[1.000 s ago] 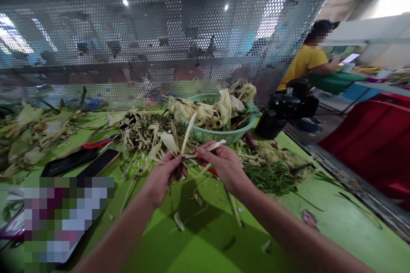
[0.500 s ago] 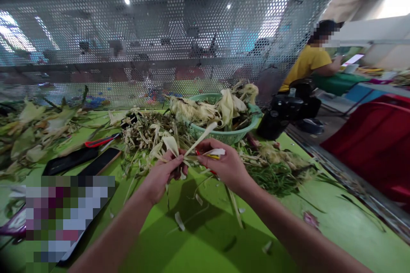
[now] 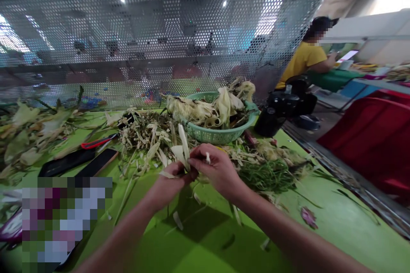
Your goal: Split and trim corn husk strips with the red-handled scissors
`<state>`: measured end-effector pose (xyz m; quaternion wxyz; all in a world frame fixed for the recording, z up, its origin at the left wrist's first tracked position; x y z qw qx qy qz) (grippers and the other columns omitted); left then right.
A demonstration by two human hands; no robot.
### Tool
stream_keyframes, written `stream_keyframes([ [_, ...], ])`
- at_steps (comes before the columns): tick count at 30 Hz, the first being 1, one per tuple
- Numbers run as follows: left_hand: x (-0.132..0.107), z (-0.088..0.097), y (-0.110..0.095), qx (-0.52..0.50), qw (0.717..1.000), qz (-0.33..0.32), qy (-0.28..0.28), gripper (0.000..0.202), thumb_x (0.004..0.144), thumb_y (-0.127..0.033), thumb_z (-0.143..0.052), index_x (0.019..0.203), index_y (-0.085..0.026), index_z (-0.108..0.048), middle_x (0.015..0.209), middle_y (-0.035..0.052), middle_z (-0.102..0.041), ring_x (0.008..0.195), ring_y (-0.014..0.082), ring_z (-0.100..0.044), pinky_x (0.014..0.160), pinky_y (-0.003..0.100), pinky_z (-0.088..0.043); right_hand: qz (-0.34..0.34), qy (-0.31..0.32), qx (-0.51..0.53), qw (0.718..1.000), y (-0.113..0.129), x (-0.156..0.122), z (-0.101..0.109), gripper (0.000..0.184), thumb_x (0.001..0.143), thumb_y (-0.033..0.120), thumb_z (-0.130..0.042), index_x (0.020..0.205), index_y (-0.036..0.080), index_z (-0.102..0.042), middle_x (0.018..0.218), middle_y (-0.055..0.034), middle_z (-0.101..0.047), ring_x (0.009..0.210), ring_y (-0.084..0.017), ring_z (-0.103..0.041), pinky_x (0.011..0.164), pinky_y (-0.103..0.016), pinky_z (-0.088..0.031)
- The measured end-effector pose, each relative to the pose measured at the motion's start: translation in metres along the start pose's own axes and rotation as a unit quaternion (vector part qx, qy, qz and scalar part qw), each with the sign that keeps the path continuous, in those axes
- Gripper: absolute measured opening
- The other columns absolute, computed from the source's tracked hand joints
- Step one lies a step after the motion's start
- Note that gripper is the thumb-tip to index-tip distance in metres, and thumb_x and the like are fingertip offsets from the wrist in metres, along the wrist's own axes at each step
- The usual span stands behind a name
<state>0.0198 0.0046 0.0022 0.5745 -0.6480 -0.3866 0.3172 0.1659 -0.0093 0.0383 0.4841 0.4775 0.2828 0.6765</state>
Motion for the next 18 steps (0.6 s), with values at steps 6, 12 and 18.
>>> stream_keyframes([
  [6,0.002,0.015,-0.010,-0.073,0.994,0.029,-0.082,0.027,0.071,-0.037,-0.070,0.089,-0.017,-0.069,0.077,0.0017,-0.063,0.060,0.0087,-0.043,0.057,0.021,-0.032,-0.100,0.053,0.109,0.988,-0.002,0.006,0.010,0.029,0.078,0.041,-0.066,0.093,0.017,-0.063,0.082,-0.0046,-0.065,0.072,-0.016,-0.057,0.061,-0.026,-0.043],
  [12,0.003,0.019,-0.009,-0.053,0.998,0.020,-0.038,0.031,0.072,-0.038,-0.069,0.094,-0.017,-0.070,0.079,0.0025,-0.065,0.065,0.0106,-0.046,0.064,0.023,-0.036,-0.161,0.039,0.197,0.966,-0.009,0.006,0.011,0.023,0.077,0.038,-0.069,0.078,0.016,-0.063,0.068,-0.0019,-0.063,0.060,-0.011,-0.054,0.055,-0.023,-0.041],
  [18,0.000,0.013,-0.013,0.035,0.998,-0.026,0.037,0.031,0.079,-0.037,-0.061,0.102,-0.018,-0.069,0.093,0.0065,-0.068,0.080,0.0170,-0.054,0.076,0.029,-0.042,-0.162,0.002,0.234,0.959,-0.013,0.007,0.008,0.026,0.073,0.039,-0.072,0.071,0.016,-0.059,0.057,0.0025,-0.057,0.052,-0.009,-0.049,0.049,-0.022,-0.037],
])
Point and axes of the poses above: each hand's wrist, its own x-axis towards the middle knuckle, its own z-axis out of the back of the hand, y = z × x, the point moved 1 cm from there along x, towards the middle knuckle
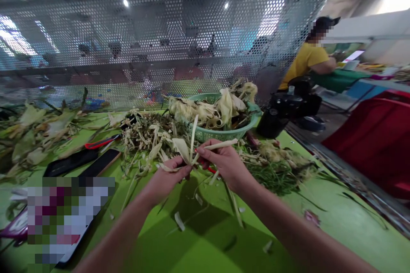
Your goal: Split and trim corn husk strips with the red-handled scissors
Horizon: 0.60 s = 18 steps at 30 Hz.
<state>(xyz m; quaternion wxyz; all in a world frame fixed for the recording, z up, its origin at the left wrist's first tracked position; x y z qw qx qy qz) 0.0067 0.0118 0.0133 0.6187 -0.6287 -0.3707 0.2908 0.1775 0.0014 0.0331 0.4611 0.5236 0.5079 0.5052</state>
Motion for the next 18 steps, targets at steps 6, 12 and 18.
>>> stream_keyframes([
  [6,0.000,-0.003,0.002,-0.051,0.999,0.007,-0.010,0.029,0.074,-0.033,-0.068,0.098,-0.017,-0.070,0.095,0.0079,-0.070,0.091,0.0201,-0.059,0.086,0.033,-0.044,-0.025,-0.019,-0.021,0.999,-0.011,0.004,0.001,0.032,0.072,0.043,-0.071,0.068,0.016,-0.055,0.052,0.0050,-0.053,0.043,-0.006,-0.038,0.042,-0.020,-0.026],
  [12,-0.001,-0.005,0.001,-0.093,0.992,-0.001,-0.082,0.021,0.069,-0.031,-0.073,0.084,-0.016,-0.073,0.085,0.0075,-0.070,0.078,0.0163,-0.060,0.074,0.027,-0.046,-0.108,-0.013,0.027,0.994,-0.025,-0.001,-0.011,0.033,0.065,0.043,-0.075,0.066,0.016,-0.056,0.051,0.0047,-0.053,0.044,-0.008,-0.042,0.043,-0.020,-0.031],
  [18,-0.002,-0.005,0.002,-0.194,0.978,0.036,-0.061,0.024,0.069,-0.028,-0.074,0.088,-0.014,-0.071,0.079,0.0057,-0.068,0.062,0.0088,-0.055,0.061,0.021,-0.044,-0.157,0.041,0.122,0.979,-0.036,-0.005,-0.019,0.027,0.068,0.038,-0.075,0.074,0.014,-0.064,0.062,-0.0018,-0.064,0.055,-0.013,-0.057,0.055,-0.024,-0.045],
])
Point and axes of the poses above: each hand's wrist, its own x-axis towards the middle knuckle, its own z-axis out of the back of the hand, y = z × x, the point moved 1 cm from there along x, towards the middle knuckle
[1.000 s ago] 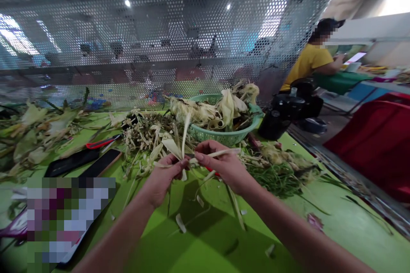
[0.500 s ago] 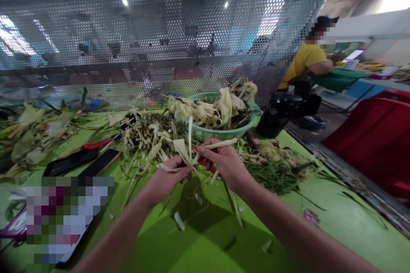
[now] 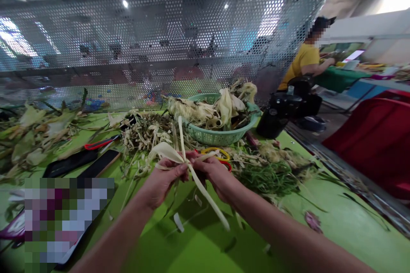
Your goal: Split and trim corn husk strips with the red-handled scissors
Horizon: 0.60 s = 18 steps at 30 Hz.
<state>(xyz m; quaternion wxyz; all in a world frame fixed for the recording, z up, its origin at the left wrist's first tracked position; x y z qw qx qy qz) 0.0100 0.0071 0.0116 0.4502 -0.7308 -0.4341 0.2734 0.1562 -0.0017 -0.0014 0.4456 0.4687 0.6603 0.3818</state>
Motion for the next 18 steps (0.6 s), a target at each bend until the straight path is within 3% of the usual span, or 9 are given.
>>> stream_keyframes([
  [3,0.002,0.003,0.001,-0.021,1.000,-0.004,-0.018,0.024,0.070,-0.032,-0.072,0.084,-0.013,-0.069,0.070,0.0048,-0.066,0.060,0.0114,-0.056,0.061,0.025,-0.047,-0.001,0.025,-0.034,0.999,0.003,-0.002,-0.002,0.034,0.075,0.047,-0.067,0.071,0.013,-0.064,0.061,-0.0024,-0.063,0.054,-0.011,-0.056,0.051,-0.022,-0.044],
  [7,0.009,0.011,-0.004,0.052,0.992,-0.089,-0.078,0.022,0.074,-0.031,-0.069,0.087,-0.014,-0.069,0.084,0.0064,-0.068,0.078,0.0157,-0.061,0.079,0.030,-0.048,-0.014,0.089,-0.077,0.993,0.016,-0.009,-0.005,0.051,0.085,0.059,-0.045,0.073,0.013,-0.063,0.069,-0.0079,-0.066,0.059,-0.016,-0.061,0.057,-0.028,-0.050],
  [9,0.011,0.014,-0.006,0.111,0.983,-0.119,-0.083,0.020,0.075,-0.029,-0.067,0.090,-0.015,-0.069,0.091,0.0070,-0.069,0.086,0.0172,-0.061,0.086,0.032,-0.045,0.006,0.096,-0.090,0.991,0.022,-0.011,-0.004,0.049,0.085,0.058,-0.046,0.074,0.013,-0.062,0.069,-0.0076,-0.066,0.059,-0.015,-0.060,0.058,-0.027,-0.049],
  [12,0.012,0.016,-0.004,0.148,0.977,-0.126,-0.092,0.021,0.076,-0.030,-0.066,0.092,-0.016,-0.068,0.091,0.0070,-0.069,0.085,0.0173,-0.060,0.084,0.031,-0.045,0.054,0.082,-0.166,0.981,0.024,-0.012,-0.002,0.035,0.082,0.049,-0.058,0.073,0.015,-0.057,0.064,-0.0026,-0.062,0.055,-0.011,-0.054,0.052,-0.022,-0.043],
  [15,0.011,0.015,0.001,0.092,0.985,-0.095,-0.113,0.022,0.075,-0.031,-0.066,0.090,-0.015,-0.067,0.085,0.0051,-0.068,0.079,0.0155,-0.060,0.079,0.029,-0.046,0.120,0.075,-0.320,0.937,0.020,-0.012,-0.002,0.032,0.085,0.045,-0.055,0.070,0.017,-0.053,0.062,0.0011,-0.057,0.056,-0.010,-0.050,0.053,-0.021,-0.039],
  [18,0.010,0.013,0.003,0.055,0.988,-0.072,-0.122,0.020,0.073,-0.032,-0.068,0.083,-0.014,-0.066,0.077,0.0032,-0.067,0.072,0.0134,-0.058,0.074,0.027,-0.046,0.205,0.060,-0.480,0.851,0.021,-0.013,-0.004,0.032,0.089,0.040,-0.051,0.065,0.017,-0.053,0.061,0.0021,-0.052,0.059,-0.011,-0.048,0.056,-0.022,-0.036],
])
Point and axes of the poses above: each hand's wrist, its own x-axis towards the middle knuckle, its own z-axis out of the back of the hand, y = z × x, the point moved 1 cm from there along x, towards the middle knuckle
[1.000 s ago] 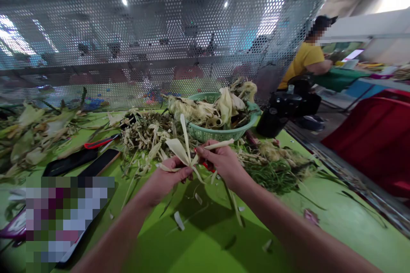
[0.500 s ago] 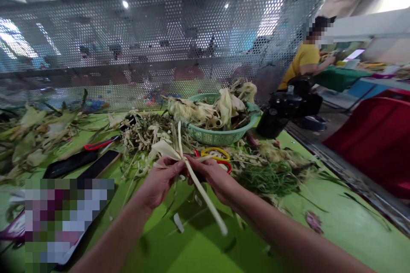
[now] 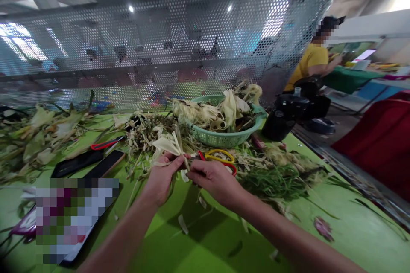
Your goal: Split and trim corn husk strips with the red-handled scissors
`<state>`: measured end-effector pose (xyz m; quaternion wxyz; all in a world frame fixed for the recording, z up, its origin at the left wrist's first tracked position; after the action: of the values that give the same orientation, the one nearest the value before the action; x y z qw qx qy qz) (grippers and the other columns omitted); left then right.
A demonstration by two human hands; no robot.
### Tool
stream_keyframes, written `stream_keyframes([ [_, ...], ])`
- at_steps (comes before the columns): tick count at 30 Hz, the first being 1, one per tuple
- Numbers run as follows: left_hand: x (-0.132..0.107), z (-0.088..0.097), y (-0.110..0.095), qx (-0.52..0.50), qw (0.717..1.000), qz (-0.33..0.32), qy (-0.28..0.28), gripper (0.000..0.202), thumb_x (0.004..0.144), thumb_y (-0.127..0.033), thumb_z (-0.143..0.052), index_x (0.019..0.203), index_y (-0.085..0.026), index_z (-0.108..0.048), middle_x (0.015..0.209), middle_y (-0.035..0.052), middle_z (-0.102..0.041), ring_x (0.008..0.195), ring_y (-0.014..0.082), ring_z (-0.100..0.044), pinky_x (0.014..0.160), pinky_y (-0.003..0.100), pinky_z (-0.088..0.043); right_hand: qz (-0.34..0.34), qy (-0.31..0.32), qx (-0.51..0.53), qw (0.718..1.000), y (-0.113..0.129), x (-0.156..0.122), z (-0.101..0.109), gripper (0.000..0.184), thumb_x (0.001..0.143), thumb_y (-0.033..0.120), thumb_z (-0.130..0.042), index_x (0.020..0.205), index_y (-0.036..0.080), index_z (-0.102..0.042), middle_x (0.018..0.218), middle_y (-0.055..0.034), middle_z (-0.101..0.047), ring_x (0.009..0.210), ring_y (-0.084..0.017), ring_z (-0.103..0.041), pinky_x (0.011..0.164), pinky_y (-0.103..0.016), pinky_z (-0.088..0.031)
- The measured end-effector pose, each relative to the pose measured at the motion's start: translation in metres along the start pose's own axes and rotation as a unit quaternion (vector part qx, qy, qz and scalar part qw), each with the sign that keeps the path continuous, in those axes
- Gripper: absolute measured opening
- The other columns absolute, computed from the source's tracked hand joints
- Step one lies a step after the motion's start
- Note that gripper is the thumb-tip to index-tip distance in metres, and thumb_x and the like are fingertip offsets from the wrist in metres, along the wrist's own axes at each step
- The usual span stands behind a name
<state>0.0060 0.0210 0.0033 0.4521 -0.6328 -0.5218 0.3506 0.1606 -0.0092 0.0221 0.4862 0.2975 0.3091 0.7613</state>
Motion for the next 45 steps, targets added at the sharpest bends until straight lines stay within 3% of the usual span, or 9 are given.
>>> stream_keyframes([
  [2,0.000,-0.001,-0.002,0.026,1.000,-0.016,0.003,0.019,0.073,-0.030,-0.068,0.082,-0.014,-0.066,0.076,0.0033,-0.067,0.072,0.0133,-0.058,0.074,0.027,-0.045,0.028,-0.026,-0.064,0.997,0.003,-0.001,0.003,0.030,0.089,0.038,-0.051,0.067,0.018,-0.056,0.064,0.0013,-0.054,0.062,-0.012,-0.049,0.058,-0.023,-0.036],
  [7,0.001,0.000,-0.002,0.069,0.997,-0.035,-0.015,0.016,0.068,-0.027,-0.072,0.071,-0.013,-0.067,0.069,0.0035,-0.064,0.071,0.0147,-0.057,0.073,0.027,-0.045,0.068,-0.138,-0.049,0.987,0.009,-0.003,0.009,0.016,0.090,0.033,-0.052,0.088,0.020,-0.061,0.082,-0.0042,-0.064,0.074,-0.016,-0.057,0.067,-0.026,-0.044],
  [12,-0.001,-0.001,0.003,-0.091,0.995,0.020,-0.024,0.019,0.068,-0.026,-0.071,0.080,-0.013,-0.067,0.077,0.0036,-0.066,0.075,0.0136,-0.060,0.081,0.028,-0.045,0.151,-0.093,-0.131,0.975,0.011,-0.007,-0.003,0.024,0.090,0.019,-0.047,0.109,0.023,-0.061,0.096,-0.0071,-0.065,0.086,-0.018,-0.060,0.077,-0.030,-0.046],
  [18,-0.003,-0.004,0.003,-0.140,0.990,0.026,0.012,0.025,0.077,-0.037,-0.062,0.083,-0.013,-0.066,0.084,0.0059,-0.068,0.086,0.0174,-0.061,0.083,0.030,-0.045,0.149,-0.100,-0.248,0.952,0.007,-0.007,-0.010,0.044,0.086,0.016,-0.048,0.130,0.020,-0.047,0.106,-0.0103,-0.064,0.091,-0.023,-0.060,0.076,-0.035,-0.048],
  [26,-0.007,-0.004,-0.004,-0.145,0.985,0.068,0.060,0.047,0.083,-0.055,-0.048,0.090,-0.012,-0.067,0.086,0.0080,-0.069,0.082,0.0172,-0.061,0.078,0.029,-0.045,0.140,-0.071,-0.278,0.948,0.007,-0.006,-0.009,0.031,0.086,0.016,-0.048,0.115,0.022,-0.058,0.102,-0.0091,-0.064,0.090,-0.021,-0.061,0.076,-0.031,-0.047],
  [32,-0.002,-0.001,0.000,-0.122,0.991,0.044,0.020,0.021,0.072,-0.035,-0.070,0.077,-0.015,-0.065,0.072,0.0019,-0.065,0.070,0.0123,-0.058,0.071,0.024,-0.043,0.197,-0.038,-0.313,0.928,0.007,-0.006,-0.017,0.028,0.083,0.012,-0.048,0.106,0.018,-0.062,0.091,-0.0087,-0.066,0.080,-0.019,-0.061,0.069,-0.030,-0.045],
  [39,0.002,0.000,0.000,-0.104,0.993,0.046,-0.022,0.024,0.067,-0.027,-0.073,0.086,-0.014,-0.068,0.082,0.0021,-0.066,0.069,0.0092,-0.056,0.070,0.021,-0.043,0.221,0.034,-0.285,0.932,0.015,-0.010,-0.019,0.027,0.085,0.012,-0.047,0.105,0.021,-0.063,0.088,-0.0067,-0.067,0.079,-0.018,-0.062,0.072,-0.031,-0.047],
  [41,0.001,0.002,-0.001,-0.075,0.996,0.033,-0.027,0.022,0.069,-0.027,-0.071,0.087,-0.014,-0.068,0.080,0.0018,-0.065,0.067,0.0094,-0.054,0.069,0.022,-0.043,0.230,0.011,-0.253,0.940,0.018,-0.012,-0.016,0.029,0.087,0.015,-0.046,0.111,0.023,-0.061,0.093,-0.0067,-0.067,0.082,-0.018,-0.062,0.072,-0.030,-0.048],
  [45,0.000,0.003,-0.001,-0.024,0.999,-0.027,0.012,0.023,0.076,-0.027,-0.064,0.095,-0.014,-0.066,0.085,0.0047,-0.066,0.079,0.0138,-0.057,0.078,0.026,-0.044,0.220,-0.131,-0.188,0.948,0.019,-0.013,-0.007,0.033,0.088,0.016,-0.047,0.118,0.025,-0.057,0.115,-0.0099,-0.062,0.106,-0.020,-0.058,0.087,-0.033,-0.049],
])
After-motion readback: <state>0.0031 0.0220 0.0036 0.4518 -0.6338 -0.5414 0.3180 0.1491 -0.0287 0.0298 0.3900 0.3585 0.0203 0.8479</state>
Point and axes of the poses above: each hand's wrist, its own x-axis towards the middle knuckle, its own z-axis out of the back of the hand, y = z × x, the point moved 1 cm from there along x, towards the middle knuckle
